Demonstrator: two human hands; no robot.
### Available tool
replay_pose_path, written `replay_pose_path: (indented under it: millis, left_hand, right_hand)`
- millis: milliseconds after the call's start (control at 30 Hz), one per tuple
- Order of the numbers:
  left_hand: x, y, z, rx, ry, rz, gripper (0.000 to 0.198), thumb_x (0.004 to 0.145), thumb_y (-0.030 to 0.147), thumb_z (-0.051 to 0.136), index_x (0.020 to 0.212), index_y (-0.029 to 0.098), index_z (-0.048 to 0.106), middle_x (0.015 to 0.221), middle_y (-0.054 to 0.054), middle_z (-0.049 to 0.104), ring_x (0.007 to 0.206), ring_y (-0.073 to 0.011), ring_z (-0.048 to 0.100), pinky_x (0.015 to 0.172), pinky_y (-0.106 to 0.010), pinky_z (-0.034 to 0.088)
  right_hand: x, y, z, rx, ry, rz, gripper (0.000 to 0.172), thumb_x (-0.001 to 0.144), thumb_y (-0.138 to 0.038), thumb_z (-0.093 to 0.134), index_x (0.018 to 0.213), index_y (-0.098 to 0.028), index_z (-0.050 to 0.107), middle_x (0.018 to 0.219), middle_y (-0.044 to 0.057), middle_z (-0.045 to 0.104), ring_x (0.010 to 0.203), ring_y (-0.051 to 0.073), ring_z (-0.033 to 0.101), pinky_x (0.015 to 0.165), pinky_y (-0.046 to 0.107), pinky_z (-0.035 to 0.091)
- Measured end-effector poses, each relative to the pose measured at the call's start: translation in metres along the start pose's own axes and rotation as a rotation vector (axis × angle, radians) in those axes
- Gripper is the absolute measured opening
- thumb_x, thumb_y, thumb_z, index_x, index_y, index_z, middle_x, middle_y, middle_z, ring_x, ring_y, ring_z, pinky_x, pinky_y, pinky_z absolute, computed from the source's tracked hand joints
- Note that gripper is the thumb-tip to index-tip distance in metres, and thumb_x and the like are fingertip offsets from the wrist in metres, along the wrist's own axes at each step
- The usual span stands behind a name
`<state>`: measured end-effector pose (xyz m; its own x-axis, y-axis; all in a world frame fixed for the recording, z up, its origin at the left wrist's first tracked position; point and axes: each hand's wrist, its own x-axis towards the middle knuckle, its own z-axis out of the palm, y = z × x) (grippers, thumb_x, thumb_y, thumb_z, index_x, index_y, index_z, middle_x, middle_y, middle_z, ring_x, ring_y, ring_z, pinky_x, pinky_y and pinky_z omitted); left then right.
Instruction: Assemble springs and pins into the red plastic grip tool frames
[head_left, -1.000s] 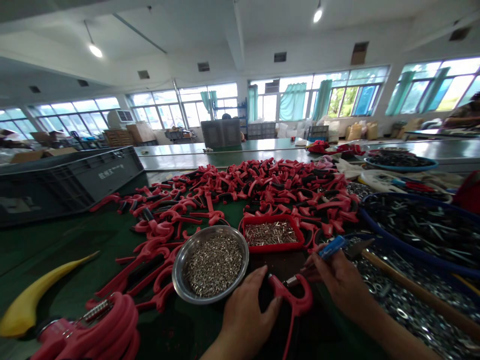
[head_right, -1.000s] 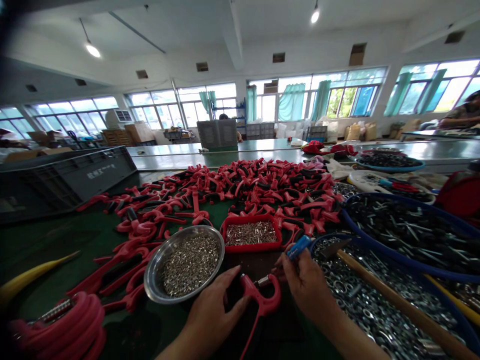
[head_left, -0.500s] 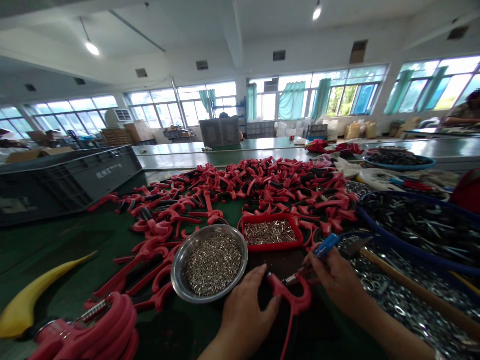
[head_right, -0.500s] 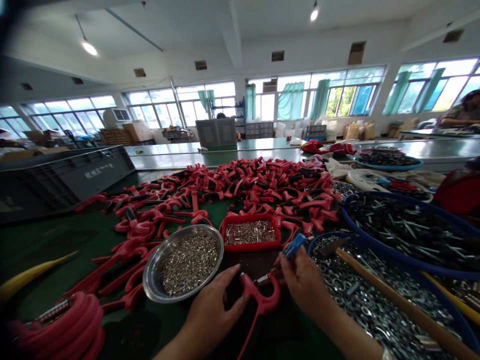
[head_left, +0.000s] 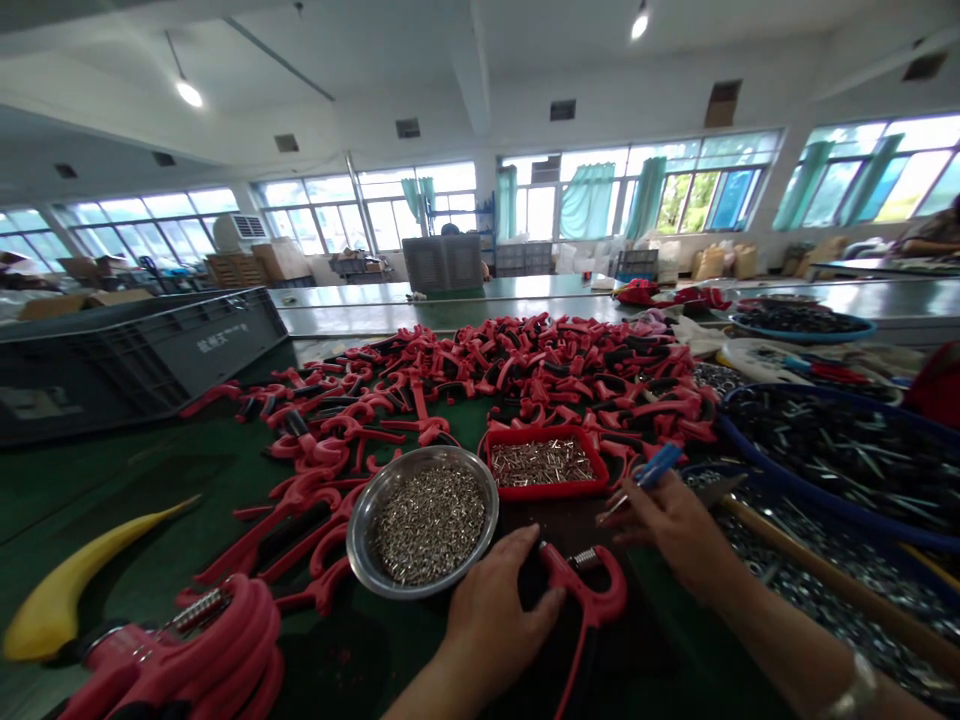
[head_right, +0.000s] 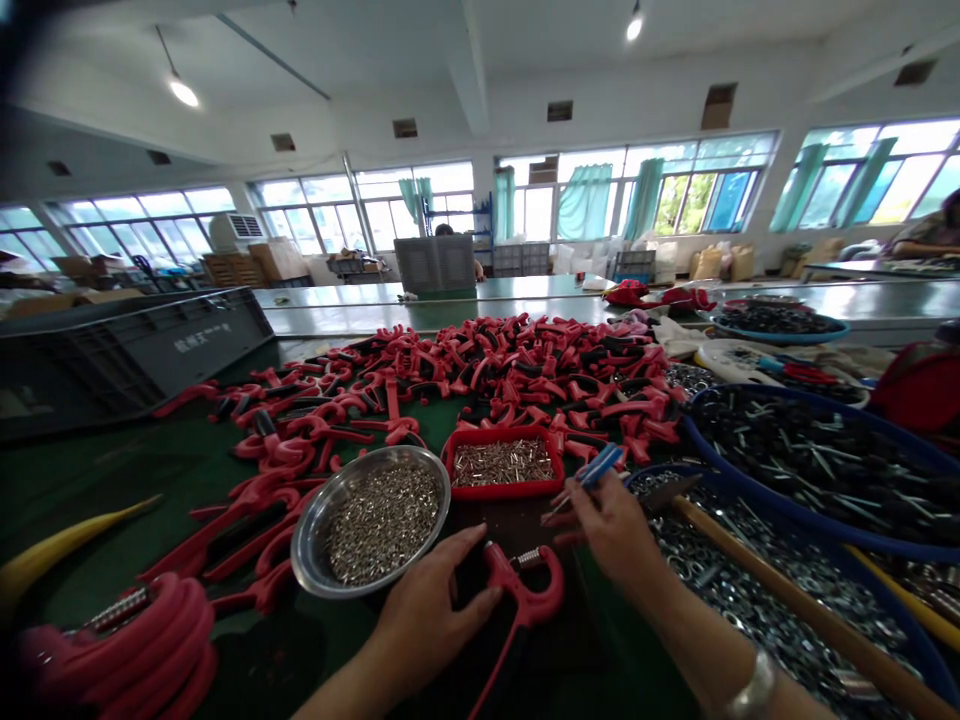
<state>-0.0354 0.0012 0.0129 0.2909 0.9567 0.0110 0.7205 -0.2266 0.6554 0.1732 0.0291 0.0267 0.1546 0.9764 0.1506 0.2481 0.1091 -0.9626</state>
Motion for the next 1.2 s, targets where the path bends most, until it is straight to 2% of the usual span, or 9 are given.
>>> replay_pose_path:
  millis: [67,133,233,333,400,767,1033,1100,1200]
  left_hand:
    - [0.000,-0.001,0.001,-0.015,0.007,-0.011,0.058,0.072,0.039,0.054,0.127,0.021,0.044,0.128,-0.003,0.050,0.114,-0.0230,0.047,0.099,-0.035,0.036]
    - [0.000,-0.001,0.001,-0.015,0.014,-0.019,0.058,0.073,0.040,0.053,0.127,0.020,0.044,0.128,-0.003,0.050,0.114,-0.0231,0.047,0.099,-0.035,0.036]
    - [0.001,-0.001,0.000,-0.003,0.013,-0.009,0.058,0.074,0.041,0.052,0.126,0.019,0.045,0.129,-0.004,0.049,0.116,-0.0222,0.045,0.100,-0.034,0.035]
    - [0.001,-0.001,-0.001,-0.005,0.013,0.002,0.058,0.074,0.042,0.052,0.126,0.018,0.045,0.128,-0.004,0.049,0.117,-0.0208,0.044,0.100,-0.033,0.034]
    - [0.001,-0.001,-0.001,-0.009,0.016,0.004,0.058,0.074,0.042,0.052,0.126,0.018,0.045,0.128,-0.004,0.049,0.117,-0.0203,0.044,0.100,-0.032,0.034]
    - [0.000,-0.003,0.002,-0.015,0.021,0.026,0.058,0.075,0.043,0.051,0.126,0.017,0.045,0.128,-0.005,0.049,0.117,-0.0211,0.045,0.100,-0.033,0.034]
    - [0.000,-0.003,0.000,-0.016,0.024,0.023,0.058,0.074,0.043,0.052,0.127,0.018,0.045,0.129,-0.005,0.049,0.117,-0.0208,0.044,0.100,-0.033,0.034]
    - [0.000,-0.003,0.000,-0.017,0.023,0.023,0.058,0.074,0.043,0.052,0.127,0.019,0.045,0.128,-0.005,0.049,0.117,-0.0209,0.045,0.100,-0.033,0.034]
    - [0.000,-0.002,0.001,-0.017,0.017,0.011,0.058,0.074,0.042,0.052,0.126,0.018,0.046,0.128,-0.005,0.049,0.117,-0.0207,0.045,0.100,-0.033,0.034]
  right_hand:
    - [0.003,-0.002,-0.003,0.154,0.054,0.090,0.024,0.076,-0.044,0.051,0.084,-0.024,0.038,0.071,-0.001,0.061,0.061,0.021,0.065,0.052,0.035,0.055]
    - [0.000,-0.004,-0.005,0.177,0.016,0.086,0.028,0.074,-0.045,0.056,0.084,-0.024,0.040,0.071,-0.001,0.062,0.063,0.021,0.066,0.056,0.035,0.056]
    - [-0.017,-0.005,-0.001,-0.036,-0.053,-0.052,0.025,0.075,-0.045,0.055,0.084,-0.023,0.045,0.072,0.002,0.064,0.066,0.021,0.065,0.062,0.036,0.056]
    - [-0.034,0.000,0.006,-0.274,-0.048,-0.214,0.019,0.082,-0.041,0.047,0.089,-0.023,0.047,0.076,0.003,0.064,0.070,0.020,0.064,0.067,0.034,0.053]
    - [-0.039,0.005,0.011,-0.333,-0.065,-0.262,0.017,0.085,-0.039,0.043,0.091,-0.023,0.045,0.075,0.002,0.064,0.071,0.019,0.064,0.067,0.033,0.053]
    - [-0.044,0.011,0.025,-0.233,-0.110,-0.258,0.014,0.087,-0.036,0.041,0.091,-0.023,0.043,0.078,0.002,0.064,0.073,0.018,0.064,0.068,0.030,0.053]
    - [-0.046,0.017,0.025,-0.178,-0.109,-0.192,0.016,0.086,-0.039,0.041,0.093,-0.024,0.041,0.081,0.004,0.064,0.073,0.020,0.065,0.064,0.032,0.055]
    - [-0.047,0.016,0.025,-0.234,-0.091,-0.227,0.014,0.087,-0.037,0.041,0.092,-0.024,0.042,0.081,0.004,0.063,0.073,0.020,0.065,0.064,0.032,0.054]
    - [-0.048,0.012,0.027,-0.381,-0.083,-0.364,0.009,0.086,-0.031,0.040,0.092,-0.024,0.043,0.079,0.004,0.063,0.072,0.019,0.064,0.066,0.032,0.052]
